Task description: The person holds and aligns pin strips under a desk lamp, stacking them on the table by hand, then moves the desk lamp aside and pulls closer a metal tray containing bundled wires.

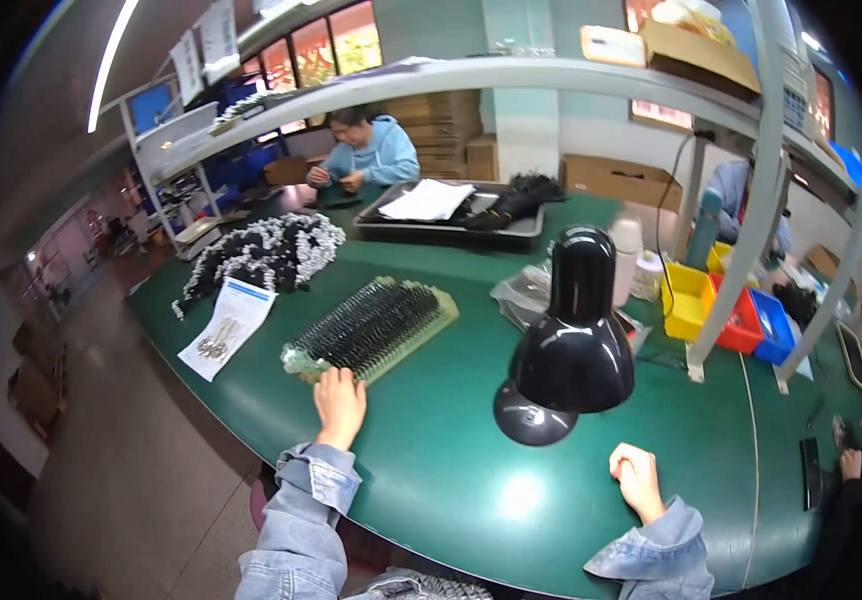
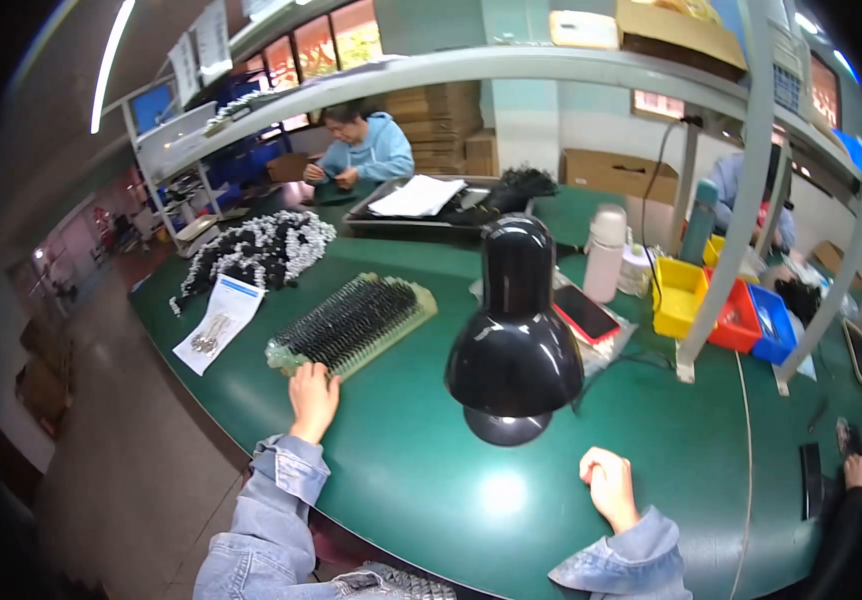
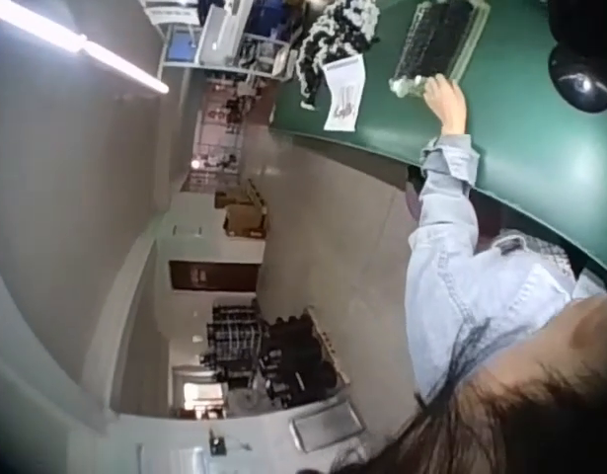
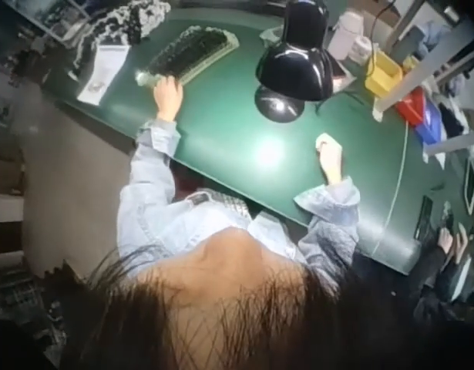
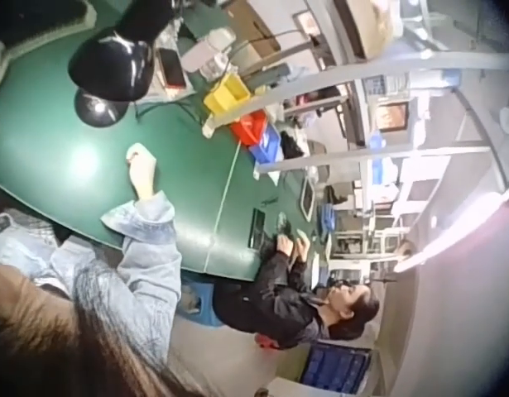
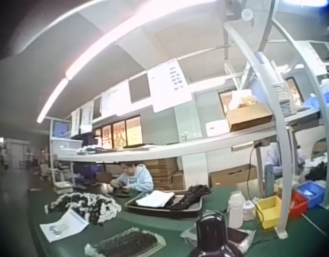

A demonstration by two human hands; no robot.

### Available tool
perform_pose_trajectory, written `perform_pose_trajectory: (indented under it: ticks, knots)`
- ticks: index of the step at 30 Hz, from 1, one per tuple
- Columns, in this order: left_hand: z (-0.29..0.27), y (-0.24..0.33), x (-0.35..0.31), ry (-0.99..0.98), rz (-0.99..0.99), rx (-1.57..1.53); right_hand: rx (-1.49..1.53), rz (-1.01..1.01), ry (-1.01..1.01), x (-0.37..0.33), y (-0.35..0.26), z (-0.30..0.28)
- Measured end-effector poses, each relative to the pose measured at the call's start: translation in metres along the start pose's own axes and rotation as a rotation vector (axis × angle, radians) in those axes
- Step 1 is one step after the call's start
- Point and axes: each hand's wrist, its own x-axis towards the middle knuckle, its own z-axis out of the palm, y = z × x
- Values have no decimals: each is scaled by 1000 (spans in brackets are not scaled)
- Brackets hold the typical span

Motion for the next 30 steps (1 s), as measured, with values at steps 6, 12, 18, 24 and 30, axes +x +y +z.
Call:
perform_pose_trajectory:
  ticks: [6,12,18,24,30]
  knots:
    - [-6,-6,-7,211,49,118,-83,5,-75,-2,-4,5]
    - [15,-14,-5,124,-64,-46,-69,-1,-77,-2,-6,2]
    - [10,-13,-2,149,-94,-62,-70,26,-81,4,-15,8]
    - [2,6,-2,191,84,-28,-67,-15,-65,4,-2,4]
    - [1,0,-3,153,59,-42,21,77,64,6,8,4]
